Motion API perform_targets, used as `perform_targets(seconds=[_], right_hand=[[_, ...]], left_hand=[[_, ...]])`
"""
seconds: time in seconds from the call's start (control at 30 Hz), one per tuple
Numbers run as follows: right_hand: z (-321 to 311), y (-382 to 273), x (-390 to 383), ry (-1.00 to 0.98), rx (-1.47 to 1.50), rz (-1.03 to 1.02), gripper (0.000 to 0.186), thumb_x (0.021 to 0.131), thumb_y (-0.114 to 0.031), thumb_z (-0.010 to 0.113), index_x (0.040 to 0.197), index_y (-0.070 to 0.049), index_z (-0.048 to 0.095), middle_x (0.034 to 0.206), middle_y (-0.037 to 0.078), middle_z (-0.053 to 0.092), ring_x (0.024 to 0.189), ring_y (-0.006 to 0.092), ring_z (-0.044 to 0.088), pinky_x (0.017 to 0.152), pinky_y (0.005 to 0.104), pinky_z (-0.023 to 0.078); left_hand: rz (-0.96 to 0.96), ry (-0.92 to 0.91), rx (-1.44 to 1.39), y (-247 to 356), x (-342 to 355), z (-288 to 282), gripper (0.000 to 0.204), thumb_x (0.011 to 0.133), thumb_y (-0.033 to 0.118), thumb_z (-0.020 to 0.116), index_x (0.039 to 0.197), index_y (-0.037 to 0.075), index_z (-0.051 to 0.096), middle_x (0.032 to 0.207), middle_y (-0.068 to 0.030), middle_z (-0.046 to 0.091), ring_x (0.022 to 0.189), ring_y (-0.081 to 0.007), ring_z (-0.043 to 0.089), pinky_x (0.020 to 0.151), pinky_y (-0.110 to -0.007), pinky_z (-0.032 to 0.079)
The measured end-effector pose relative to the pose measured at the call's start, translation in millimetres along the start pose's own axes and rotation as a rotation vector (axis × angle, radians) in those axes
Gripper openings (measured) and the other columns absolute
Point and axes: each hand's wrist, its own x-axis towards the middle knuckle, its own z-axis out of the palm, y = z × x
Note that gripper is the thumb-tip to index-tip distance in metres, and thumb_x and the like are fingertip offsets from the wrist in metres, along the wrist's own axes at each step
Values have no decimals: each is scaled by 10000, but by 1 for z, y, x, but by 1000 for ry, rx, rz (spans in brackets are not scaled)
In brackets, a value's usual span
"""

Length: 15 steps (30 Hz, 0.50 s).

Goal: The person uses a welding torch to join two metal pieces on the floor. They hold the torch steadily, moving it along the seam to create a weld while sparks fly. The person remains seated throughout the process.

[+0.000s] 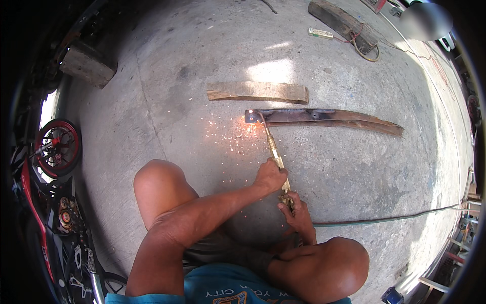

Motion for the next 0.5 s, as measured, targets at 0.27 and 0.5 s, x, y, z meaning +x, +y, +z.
perform_targets(seconds=[0.27, 0.5], right_hand=[[-1, -7, 0, -8, 26, 37, 379, 959, -217, 742, 1229, -96, 505, 995, 220, 696, 910, 436, 699, 787, 484, 534], [1, -2, 1, 1, 28, 19, 406, 963, -224, 740, 1243, -104, 473, 980, 211, 697, 880, 412, 703, 777, 476, 535]], left_hand=[[-30, 20, -6, -3, 1, 1, 540, 859, 241, 683, 1174, -176, 547, 935, -346, 700, 932, -460, 719, 833, -479, 572], [-45, 25, -12, -3, 2, 2, 513, 862, 222, 695, 1185, -153, 561, 905, -315, 707, 891, -410, 735, 794, -466, 571]])
